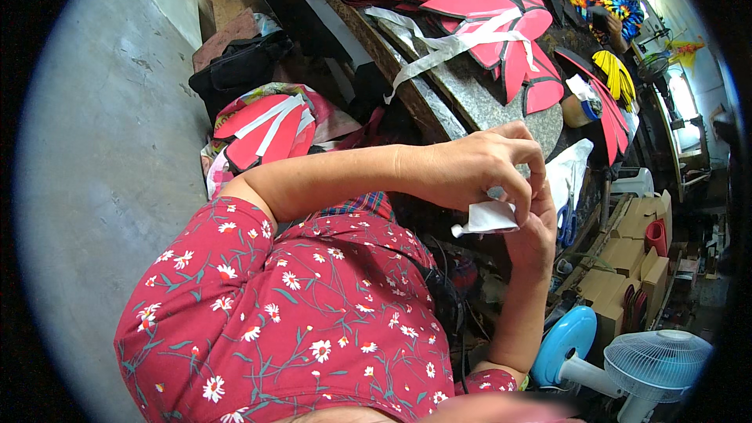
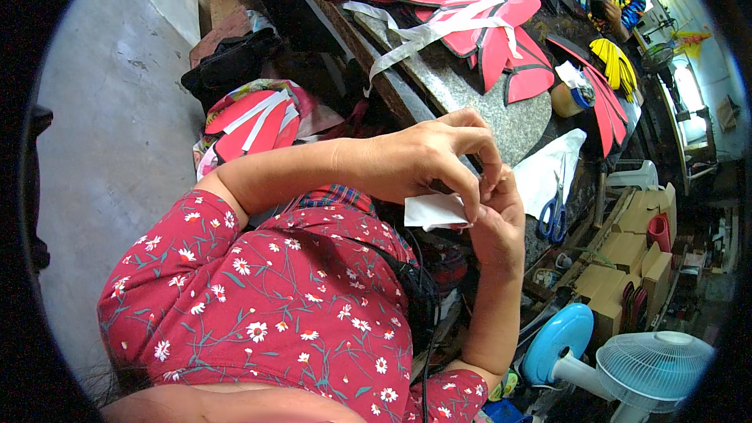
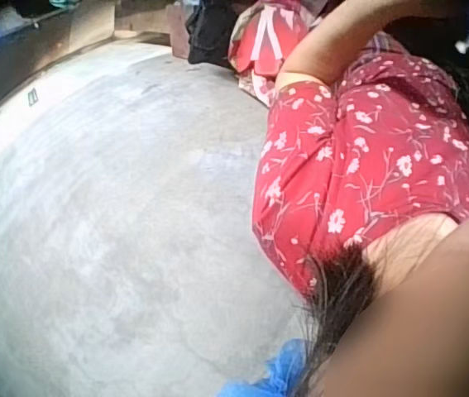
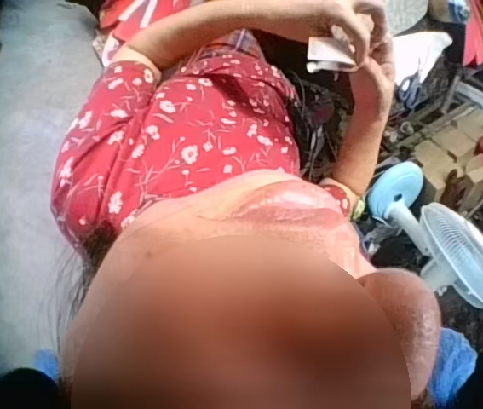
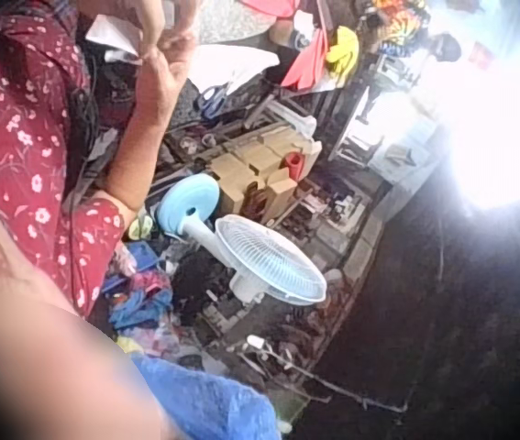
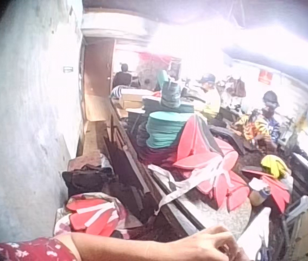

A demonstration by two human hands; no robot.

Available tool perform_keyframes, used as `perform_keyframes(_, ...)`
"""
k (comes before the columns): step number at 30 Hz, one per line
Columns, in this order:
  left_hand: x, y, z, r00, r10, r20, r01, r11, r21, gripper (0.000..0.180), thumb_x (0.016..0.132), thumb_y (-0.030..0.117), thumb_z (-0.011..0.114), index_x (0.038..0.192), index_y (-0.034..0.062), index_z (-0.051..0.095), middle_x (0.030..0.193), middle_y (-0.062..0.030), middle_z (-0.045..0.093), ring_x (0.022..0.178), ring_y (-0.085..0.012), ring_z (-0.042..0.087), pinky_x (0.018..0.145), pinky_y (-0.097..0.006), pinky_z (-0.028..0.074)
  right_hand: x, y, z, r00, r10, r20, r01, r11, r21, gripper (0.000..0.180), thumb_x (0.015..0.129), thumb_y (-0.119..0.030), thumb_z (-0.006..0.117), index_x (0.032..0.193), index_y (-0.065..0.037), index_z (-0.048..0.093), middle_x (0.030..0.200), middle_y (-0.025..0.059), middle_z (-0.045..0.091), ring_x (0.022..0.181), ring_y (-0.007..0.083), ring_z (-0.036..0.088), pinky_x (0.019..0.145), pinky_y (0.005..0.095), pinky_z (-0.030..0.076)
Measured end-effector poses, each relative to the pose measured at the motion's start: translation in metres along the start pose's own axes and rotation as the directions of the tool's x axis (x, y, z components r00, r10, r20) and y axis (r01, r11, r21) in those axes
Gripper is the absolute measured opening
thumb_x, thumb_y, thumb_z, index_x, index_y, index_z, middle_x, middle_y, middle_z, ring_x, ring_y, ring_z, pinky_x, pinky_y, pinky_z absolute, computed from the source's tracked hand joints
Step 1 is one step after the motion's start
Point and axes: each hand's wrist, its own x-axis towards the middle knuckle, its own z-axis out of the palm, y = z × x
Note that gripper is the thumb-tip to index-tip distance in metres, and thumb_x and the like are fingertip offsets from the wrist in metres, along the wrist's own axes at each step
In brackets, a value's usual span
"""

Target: The person uses scissors to cut white fabric strips and pink foam pieces on a cluttered workbench. They repeatedly position the material, trim edges, and set finished pieces aside.

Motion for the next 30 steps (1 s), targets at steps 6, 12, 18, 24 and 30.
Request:
perform_keyframes(6,-0.005,-0.018,-0.004,1.0,-0.016,0.0,0.016,1.0,-0.006,0.014,0.08,0.015,0.078,0.092,0.0166,0.074,0.109,-0.0067,0.06,0.106,-0.0284,0.055,0.091,-0.041,0.044,-0.017,-0.041,-0.03,0.997,-0.049,0.051,0.061,0.963,-0.261,0.037,0.08,0.0,0.073,0.107,-0.007,0.05,0.076,0.0069,0.062,0.053,0.007,0.05,0.044,0.0194,0.037)
perform_keyframes(12,0.005,-0.083,0.017,0.989,-0.15,0.016,0.145,0.971,0.188,0.014,0.083,0.017,0.075,0.093,0.0099,0.069,0.102,-0.0083,0.061,0.104,-0.0284,0.057,0.088,-0.04,0.047,-0.043,-0.065,-0.062,0.954,-0.206,-0.219,0.1,0.905,-0.414,0.034,0.085,-0.001,0.068,0.115,-0.008,0.055,0.076,0.0068,0.064,0.047,0.0067,0.05,0.038,0.0177,0.034)
perform_keyframes(18,0.051,-0.166,0.051,0.97,-0.242,-0.019,0.191,0.709,0.679,0.029,0.075,0.025,0.077,0.097,0.0091,0.07,0.115,-0.0139,0.058,0.116,-0.0344,0.053,0.096,-0.043,0.048,-0.06,-0.062,-0.074,0.915,-0.261,-0.306,0.135,0.916,-0.378,0.044,0.084,-0.003,0.07,0.125,-0.007,0.054,0.084,0.0048,0.065,0.066,0.0104,0.061,0.056,0.0236,0.051)
perform_keyframes(24,0.068,-0.201,0.023,0.983,-0.119,-0.138,0.182,0.619,0.764,0.026,0.07,0.027,0.072,0.091,0.0124,0.074,0.111,-0.013,0.062,0.112,-0.0353,0.055,0.091,-0.045,0.05,-0.079,-0.061,-0.094,0.9,-0.275,-0.337,0.15,0.923,-0.354,0.06,0.08,0.001,0.072,0.135,-0.005,0.049,0.089,0.0072,0.066,0.08,0.0141,0.064,0.056,0.0268,0.051)
perform_keyframes(30,0.057,-0.247,-0.087,0.529,-0.191,-0.827,0.787,0.476,0.394,0.071,0.069,0.032,0.076,0.132,0.0101,0.052,0.141,-0.0244,0.041,0.135,-0.0398,0.034,0.112,-0.051,0.032,-0.095,-0.058,-0.1,0.859,-0.288,-0.423,0.127,0.92,-0.37,0.067,0.079,0.001,0.07,0.141,-0.007,0.045,0.089,0.0097,0.064,0.068,0.0107,0.059,0.05,0.0217,0.046)
